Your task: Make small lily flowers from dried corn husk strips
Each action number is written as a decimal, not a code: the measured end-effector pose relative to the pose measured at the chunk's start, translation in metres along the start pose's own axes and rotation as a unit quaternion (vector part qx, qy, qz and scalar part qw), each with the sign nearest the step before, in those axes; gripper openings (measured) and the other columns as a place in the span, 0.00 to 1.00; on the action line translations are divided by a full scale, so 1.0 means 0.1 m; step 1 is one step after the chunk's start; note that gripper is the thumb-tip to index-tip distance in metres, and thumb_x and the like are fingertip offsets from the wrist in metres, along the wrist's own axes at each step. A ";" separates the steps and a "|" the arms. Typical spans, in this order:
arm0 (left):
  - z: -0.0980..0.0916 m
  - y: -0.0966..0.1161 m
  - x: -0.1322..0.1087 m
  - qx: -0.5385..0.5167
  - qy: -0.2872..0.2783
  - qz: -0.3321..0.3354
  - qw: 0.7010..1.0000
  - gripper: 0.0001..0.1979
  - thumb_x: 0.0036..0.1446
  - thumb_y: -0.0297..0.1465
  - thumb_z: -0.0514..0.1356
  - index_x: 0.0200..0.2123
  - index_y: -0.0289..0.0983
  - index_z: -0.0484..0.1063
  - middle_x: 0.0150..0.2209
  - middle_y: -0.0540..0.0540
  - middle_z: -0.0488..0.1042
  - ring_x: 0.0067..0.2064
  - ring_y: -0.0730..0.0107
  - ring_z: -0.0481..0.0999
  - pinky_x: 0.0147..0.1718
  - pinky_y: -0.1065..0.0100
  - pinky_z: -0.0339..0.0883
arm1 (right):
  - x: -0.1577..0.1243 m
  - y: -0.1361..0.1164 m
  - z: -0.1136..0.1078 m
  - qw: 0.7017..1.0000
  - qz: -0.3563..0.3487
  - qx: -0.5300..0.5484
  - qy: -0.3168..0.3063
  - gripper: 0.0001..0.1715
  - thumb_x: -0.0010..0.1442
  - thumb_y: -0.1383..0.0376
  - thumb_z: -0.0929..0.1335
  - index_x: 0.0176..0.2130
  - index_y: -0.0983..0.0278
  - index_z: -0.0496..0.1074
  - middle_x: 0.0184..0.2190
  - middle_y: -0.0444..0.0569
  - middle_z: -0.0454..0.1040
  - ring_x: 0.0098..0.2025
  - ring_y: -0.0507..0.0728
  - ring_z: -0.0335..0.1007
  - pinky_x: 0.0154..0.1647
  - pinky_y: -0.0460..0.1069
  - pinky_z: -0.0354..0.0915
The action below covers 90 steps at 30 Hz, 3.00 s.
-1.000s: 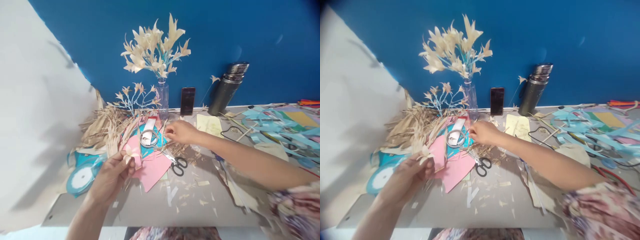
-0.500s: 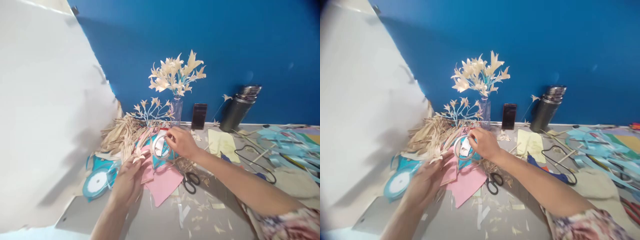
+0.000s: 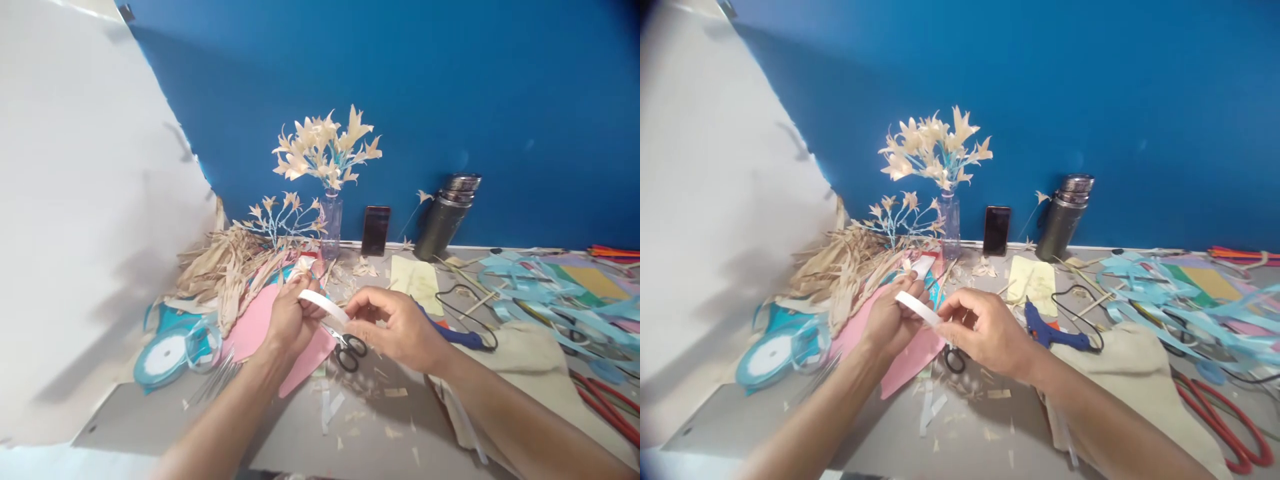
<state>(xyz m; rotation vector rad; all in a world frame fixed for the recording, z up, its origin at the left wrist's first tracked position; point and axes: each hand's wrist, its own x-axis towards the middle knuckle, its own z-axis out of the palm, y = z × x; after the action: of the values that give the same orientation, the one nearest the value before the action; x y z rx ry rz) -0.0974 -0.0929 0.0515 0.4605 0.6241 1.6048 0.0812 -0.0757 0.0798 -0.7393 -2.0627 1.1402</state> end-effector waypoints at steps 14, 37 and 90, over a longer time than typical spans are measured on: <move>-0.07 -0.13 0.20 -0.089 0.105 -0.170 0.976 0.18 0.59 0.16 0.51 0.21 0.38 0.52 0.15 0.58 0.49 0.13 0.83 0.51 0.14 0.77 0.43 | 0.04 0.22 0.01 0.997 -0.073 -0.015 0.019 0.12 0.57 0.72 0.71 0.41 0.61 0.73 0.33 0.43 0.75 0.30 0.49 0.70 0.32 0.44 0.67; -0.19 -0.22 0.17 -0.032 0.145 -0.170 0.974 0.17 0.56 0.17 0.49 0.19 0.38 0.51 0.17 0.58 0.51 0.13 0.84 0.51 0.13 0.79 0.44 | -0.01 0.34 -0.01 0.834 -0.319 -0.446 0.055 0.11 0.67 0.72 0.63 0.42 0.65 0.75 0.27 0.49 0.79 0.28 0.55 0.74 0.30 0.51 0.64; -0.34 0.39 -0.05 0.306 0.098 -0.123 0.939 0.11 0.54 0.29 0.64 0.29 0.39 0.61 0.14 0.61 0.52 0.14 0.83 0.45 0.11 0.82 0.43 | -0.02 0.58 0.23 0.858 0.059 -0.467 -0.207 0.12 0.60 0.57 0.68 0.36 0.64 0.73 0.37 0.54 0.80 0.37 0.60 0.76 0.29 0.49 0.51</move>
<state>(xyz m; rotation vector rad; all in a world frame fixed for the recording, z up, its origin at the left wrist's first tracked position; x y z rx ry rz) -0.1483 -0.1048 0.0502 0.6501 1.2967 1.2039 0.0740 -0.0625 0.0194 -1.1361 -2.9985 0.2691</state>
